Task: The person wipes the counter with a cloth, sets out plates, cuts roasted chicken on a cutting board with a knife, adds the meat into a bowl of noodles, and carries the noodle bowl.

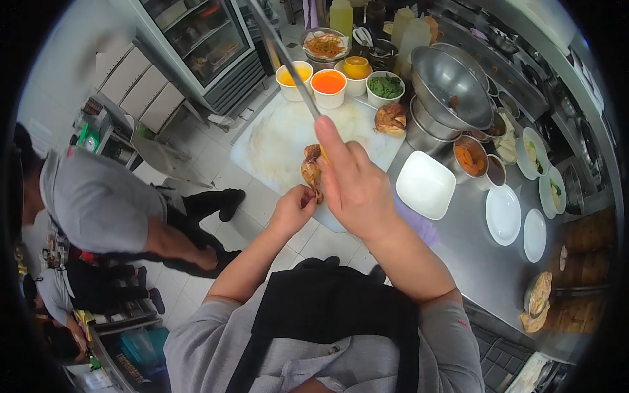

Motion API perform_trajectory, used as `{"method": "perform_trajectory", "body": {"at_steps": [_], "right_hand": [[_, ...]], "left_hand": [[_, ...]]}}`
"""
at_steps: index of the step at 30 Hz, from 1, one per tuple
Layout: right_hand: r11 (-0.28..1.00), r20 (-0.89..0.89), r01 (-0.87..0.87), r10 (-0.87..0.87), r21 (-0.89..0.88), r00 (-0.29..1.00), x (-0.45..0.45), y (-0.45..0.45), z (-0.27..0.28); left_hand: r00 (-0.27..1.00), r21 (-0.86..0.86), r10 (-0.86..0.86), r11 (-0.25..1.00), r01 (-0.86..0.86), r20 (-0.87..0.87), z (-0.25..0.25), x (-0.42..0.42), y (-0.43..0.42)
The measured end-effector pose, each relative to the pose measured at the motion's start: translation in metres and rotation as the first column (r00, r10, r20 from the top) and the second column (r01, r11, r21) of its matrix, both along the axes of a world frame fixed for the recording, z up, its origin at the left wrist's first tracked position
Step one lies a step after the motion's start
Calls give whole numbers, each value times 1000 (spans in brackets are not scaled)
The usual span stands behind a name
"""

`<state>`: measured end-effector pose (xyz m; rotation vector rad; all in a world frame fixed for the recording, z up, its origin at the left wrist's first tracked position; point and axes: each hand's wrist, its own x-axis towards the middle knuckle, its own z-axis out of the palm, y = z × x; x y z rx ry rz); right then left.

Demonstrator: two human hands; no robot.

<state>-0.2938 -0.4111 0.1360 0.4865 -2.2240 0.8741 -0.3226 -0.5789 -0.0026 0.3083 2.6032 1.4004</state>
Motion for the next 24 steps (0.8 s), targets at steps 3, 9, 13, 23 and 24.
{"method": "perform_trajectory", "body": {"at_steps": [3,9,13,23,24], "right_hand": [[997,374,15,-42,76,927,-14,8,-81],[992,732,-53,-48,115,680,-25,15,-98],[981,778,-43,-122,188,616,-20,11,-101],[963,768,-12,-206,268,607,-13,4,-105],[961,774,-18,-209,274,598,-9,4,-105]], "left_hand": [[998,-44,-23,999,21,-60,1,0,-1],[996,-44,-33,999,30,-82,3,-1,-1],[991,-1,-30,1000,30,-129,44,-13,-2],[157,5,-44,954,301,-987,145,-184,67],[170,16,-37,955,297,-985,98,-188,64]]}}
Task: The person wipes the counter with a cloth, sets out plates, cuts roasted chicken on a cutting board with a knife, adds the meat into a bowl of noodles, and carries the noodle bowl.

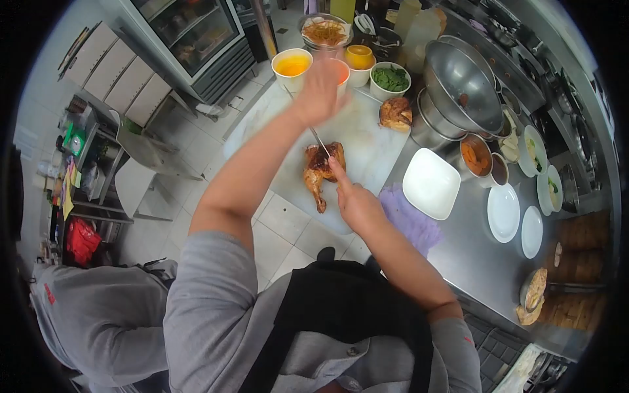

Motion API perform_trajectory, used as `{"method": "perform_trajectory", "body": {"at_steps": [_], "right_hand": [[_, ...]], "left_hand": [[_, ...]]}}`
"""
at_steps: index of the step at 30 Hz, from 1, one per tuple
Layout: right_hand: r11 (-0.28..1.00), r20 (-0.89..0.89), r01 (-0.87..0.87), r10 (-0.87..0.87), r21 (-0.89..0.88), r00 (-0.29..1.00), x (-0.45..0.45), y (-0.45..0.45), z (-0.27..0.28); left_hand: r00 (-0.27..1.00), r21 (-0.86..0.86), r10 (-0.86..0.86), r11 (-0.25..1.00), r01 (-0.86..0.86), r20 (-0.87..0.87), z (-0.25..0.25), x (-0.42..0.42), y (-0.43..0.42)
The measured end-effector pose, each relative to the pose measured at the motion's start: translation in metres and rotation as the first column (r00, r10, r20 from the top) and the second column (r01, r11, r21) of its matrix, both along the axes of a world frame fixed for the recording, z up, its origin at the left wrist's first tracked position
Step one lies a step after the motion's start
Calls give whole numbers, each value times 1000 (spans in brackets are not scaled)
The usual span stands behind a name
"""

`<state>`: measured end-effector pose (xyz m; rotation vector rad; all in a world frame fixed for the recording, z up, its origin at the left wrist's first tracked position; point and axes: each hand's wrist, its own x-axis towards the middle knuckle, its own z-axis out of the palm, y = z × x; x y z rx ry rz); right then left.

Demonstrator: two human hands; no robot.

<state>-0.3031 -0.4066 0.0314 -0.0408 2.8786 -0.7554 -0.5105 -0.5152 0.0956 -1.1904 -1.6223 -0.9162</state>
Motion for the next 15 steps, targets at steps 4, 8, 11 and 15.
{"method": "perform_trajectory", "body": {"at_steps": [4,8,11,15], "right_hand": [[999,-28,-33,32,-31,999,-1,4,-4],[999,14,3,-2,-52,1000,-6,4,3],[994,-8,-9,8,-108,1000,-6,8,-2],[996,1,-47,47,-82,999,-23,14,9]], "left_hand": [[936,-523,206,852,-27,286,-69,-17,-5],[983,-252,132,963,-97,129,37,-12,8],[993,-125,112,986,-108,26,73,5,0],[901,-684,321,728,-37,293,-72,-34,-11]]}}
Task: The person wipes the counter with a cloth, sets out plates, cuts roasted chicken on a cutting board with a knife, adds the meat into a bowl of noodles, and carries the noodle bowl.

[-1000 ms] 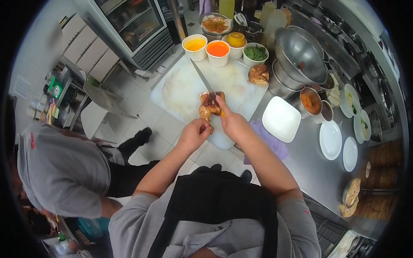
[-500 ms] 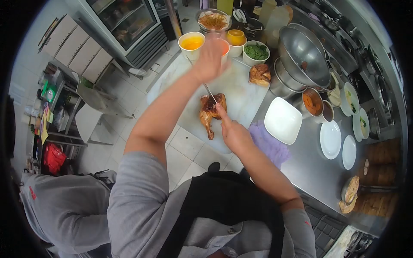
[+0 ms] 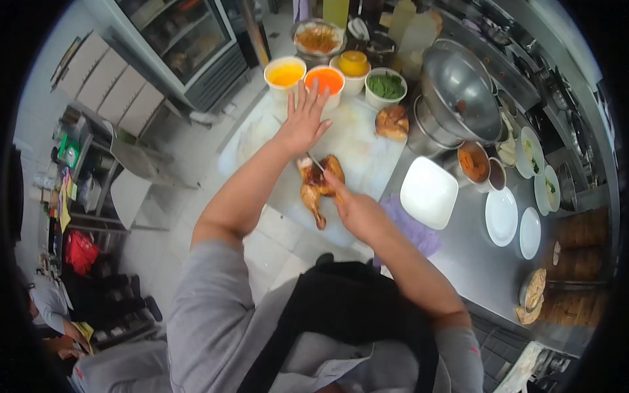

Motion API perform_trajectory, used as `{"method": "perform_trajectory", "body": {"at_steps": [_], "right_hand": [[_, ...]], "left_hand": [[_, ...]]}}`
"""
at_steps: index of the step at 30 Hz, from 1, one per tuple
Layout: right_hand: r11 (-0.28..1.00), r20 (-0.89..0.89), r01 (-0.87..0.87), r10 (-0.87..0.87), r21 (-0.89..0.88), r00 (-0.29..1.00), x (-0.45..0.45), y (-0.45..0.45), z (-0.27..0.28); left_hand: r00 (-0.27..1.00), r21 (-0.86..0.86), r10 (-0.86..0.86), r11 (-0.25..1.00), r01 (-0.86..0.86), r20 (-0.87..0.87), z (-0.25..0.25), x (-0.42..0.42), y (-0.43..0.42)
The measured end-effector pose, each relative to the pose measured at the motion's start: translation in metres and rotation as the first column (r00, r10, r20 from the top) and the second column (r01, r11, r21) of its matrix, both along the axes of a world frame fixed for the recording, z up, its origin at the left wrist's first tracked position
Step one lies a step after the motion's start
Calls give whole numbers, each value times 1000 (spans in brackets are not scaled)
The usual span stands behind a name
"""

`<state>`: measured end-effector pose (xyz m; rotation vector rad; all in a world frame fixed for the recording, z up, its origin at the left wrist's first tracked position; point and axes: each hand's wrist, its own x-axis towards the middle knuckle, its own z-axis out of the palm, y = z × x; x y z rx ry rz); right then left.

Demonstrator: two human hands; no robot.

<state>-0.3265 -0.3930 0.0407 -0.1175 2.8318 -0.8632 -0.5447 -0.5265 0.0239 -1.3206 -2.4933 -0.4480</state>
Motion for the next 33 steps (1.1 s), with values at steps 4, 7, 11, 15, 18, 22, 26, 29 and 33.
{"method": "perform_trajectory", "body": {"at_steps": [4,7,11,15,18,22,26,29,33], "right_hand": [[1000,16,9,-9,-23,1000,8,2,-8],[999,11,33,-33,-23,999,14,-2,-14],[999,-43,21,-23,-48,999,9,2,-19],[998,-20,-53,54,36,998,16,-3,-19],[999,-67,-41,42,10,997,16,-1,-22],[993,19,-7,9,-121,1000,5,12,-23],[970,-113,-76,50,-232,992,17,23,-4],[953,-208,-171,119,-251,971,38,21,17],[920,-276,-312,244,-237,930,37,19,11]], "left_hand": [[986,201,-45,977,76,-158,43,13,12],[946,379,-28,912,156,-323,131,50,9],[974,-72,36,997,-20,225,-15,17,10],[999,-47,31,998,-31,10,1,15,-4],[989,244,143,961,-130,-38,29,36,-8],[909,778,360,502,-378,210,25,109,-54],[752,526,455,538,-659,477,-36,218,-71],[734,456,400,593,-664,549,-51,265,-52],[785,468,393,643,-607,479,-63,277,-32]]}}
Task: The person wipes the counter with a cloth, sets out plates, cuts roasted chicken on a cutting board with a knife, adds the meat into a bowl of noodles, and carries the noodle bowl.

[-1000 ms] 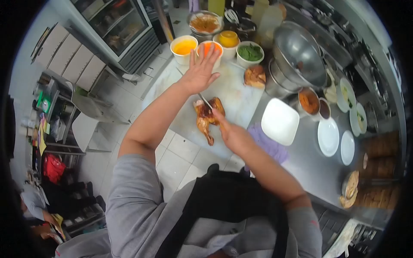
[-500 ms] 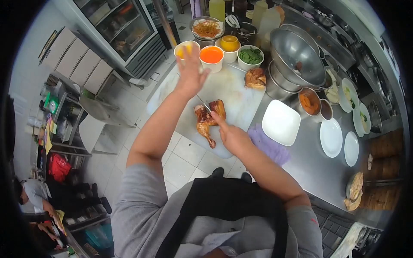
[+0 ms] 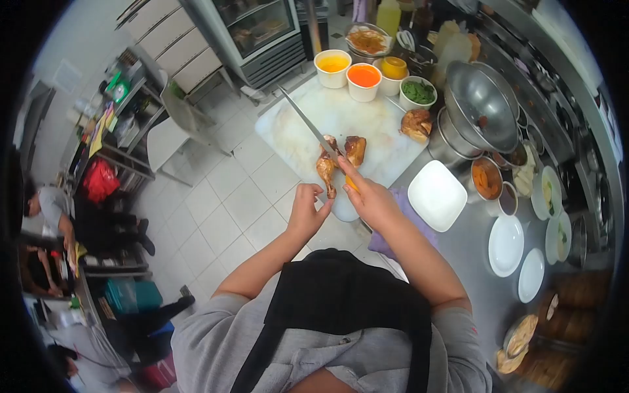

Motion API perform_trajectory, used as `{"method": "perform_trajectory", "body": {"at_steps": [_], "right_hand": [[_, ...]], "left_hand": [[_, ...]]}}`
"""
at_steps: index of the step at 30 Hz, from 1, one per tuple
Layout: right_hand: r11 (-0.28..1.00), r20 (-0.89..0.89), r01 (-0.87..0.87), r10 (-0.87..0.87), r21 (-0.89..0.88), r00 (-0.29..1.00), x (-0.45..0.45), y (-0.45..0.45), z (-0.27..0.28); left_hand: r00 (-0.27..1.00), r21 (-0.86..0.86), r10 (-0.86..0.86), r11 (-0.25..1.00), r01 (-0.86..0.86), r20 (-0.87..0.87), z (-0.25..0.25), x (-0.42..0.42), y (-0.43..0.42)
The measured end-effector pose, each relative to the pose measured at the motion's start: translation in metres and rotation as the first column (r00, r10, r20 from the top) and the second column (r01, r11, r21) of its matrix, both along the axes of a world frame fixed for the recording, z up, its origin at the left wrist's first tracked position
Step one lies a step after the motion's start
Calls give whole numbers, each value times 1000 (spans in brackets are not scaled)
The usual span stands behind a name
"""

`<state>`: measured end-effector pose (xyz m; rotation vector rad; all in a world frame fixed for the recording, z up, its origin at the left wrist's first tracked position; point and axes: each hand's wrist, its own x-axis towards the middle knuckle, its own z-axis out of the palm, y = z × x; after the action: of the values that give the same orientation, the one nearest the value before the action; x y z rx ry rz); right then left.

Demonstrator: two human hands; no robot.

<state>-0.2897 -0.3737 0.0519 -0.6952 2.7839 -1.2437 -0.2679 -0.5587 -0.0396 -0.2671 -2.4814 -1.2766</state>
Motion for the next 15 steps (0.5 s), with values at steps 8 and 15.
{"method": "perform_trajectory", "body": {"at_steps": [8,15], "right_hand": [[997,-167,-66,71,36,983,-22,-16,17],[919,235,-122,34,375,971,-42,-15,-18]], "left_hand": [[996,66,83,994,-86,44,-5,6,18],[992,-7,128,992,-128,-9,-3,3,19]]}}
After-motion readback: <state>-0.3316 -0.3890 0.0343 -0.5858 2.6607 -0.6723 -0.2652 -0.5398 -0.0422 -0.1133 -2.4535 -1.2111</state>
